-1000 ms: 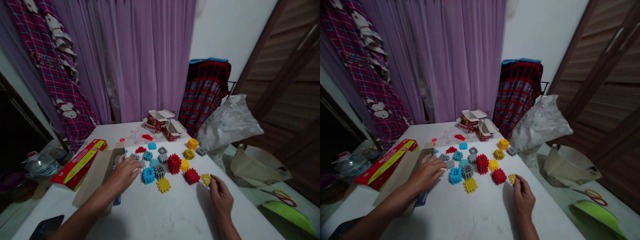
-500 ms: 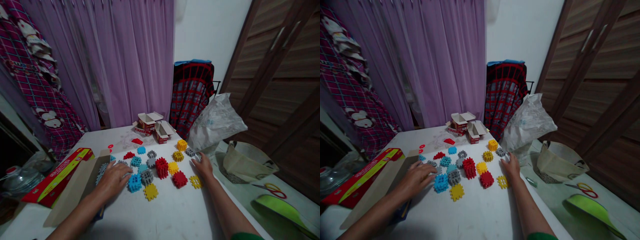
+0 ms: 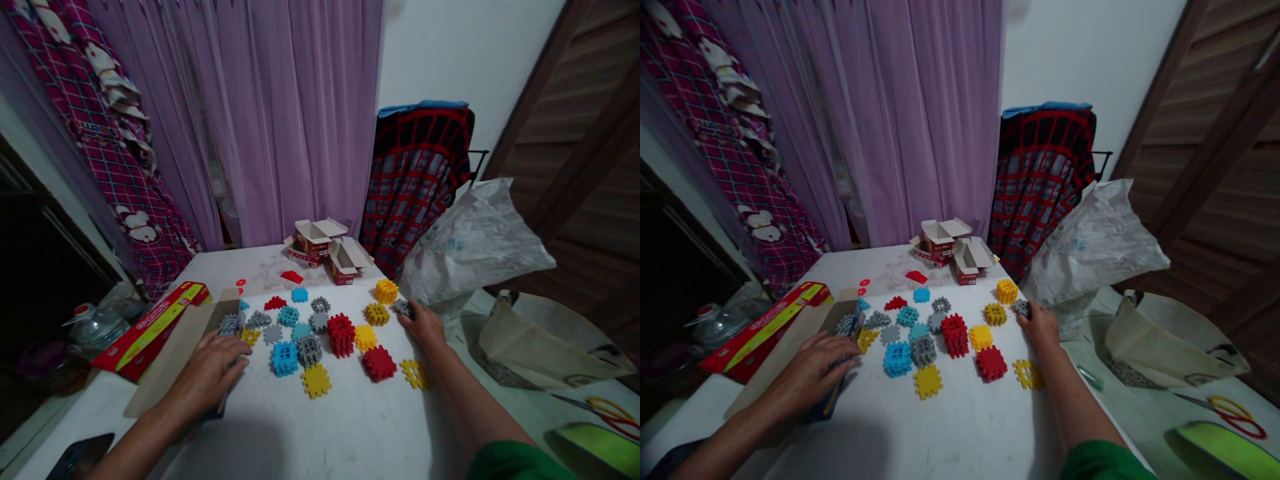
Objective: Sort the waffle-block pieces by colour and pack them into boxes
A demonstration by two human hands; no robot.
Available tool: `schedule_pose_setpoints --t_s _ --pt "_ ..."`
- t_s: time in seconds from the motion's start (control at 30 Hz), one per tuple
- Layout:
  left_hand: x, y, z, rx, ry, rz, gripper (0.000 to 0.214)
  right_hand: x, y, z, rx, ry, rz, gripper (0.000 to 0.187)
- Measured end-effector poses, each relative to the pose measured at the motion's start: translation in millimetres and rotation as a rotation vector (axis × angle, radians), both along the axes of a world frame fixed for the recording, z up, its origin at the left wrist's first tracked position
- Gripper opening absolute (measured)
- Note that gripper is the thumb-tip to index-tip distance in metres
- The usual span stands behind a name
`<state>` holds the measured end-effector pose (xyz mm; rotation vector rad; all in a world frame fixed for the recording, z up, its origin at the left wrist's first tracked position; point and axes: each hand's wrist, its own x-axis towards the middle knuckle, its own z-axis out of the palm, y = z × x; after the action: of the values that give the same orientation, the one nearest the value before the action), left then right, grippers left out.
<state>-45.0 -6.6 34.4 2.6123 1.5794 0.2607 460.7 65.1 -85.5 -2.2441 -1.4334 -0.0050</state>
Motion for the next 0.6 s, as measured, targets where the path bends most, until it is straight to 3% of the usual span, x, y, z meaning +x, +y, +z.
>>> schedule_pose_setpoints --t_s 0.17,0.27,0.4,0.5,0.6 --pt "1 -8 14.0 -0.025 -0.038 -0.018 0.026 0 -37 17.9 0.037 0.032 -0.052 0.056" --pt "1 -14 15.9 -0.047 -0.054 -0.043 0.024 -23 -76 34.5 0.142 0.164 -0.016 0.058" --pt "5 -22 8.8 -0.034 -0.081 -0.055 0.021 -102 -128 40.9 0.217 0.336 0.287 0.057" --pt "12 -32 1.9 -0.045 -0.100 -0.074 0.019 -183 -151 26.3 0.211 0.388 0.556 0.049" --pt "20 -46 -5.8 -0.080 -0.112 -0.087 0.019 -254 -157 6.6 0.198 0.360 0.781 0.050"
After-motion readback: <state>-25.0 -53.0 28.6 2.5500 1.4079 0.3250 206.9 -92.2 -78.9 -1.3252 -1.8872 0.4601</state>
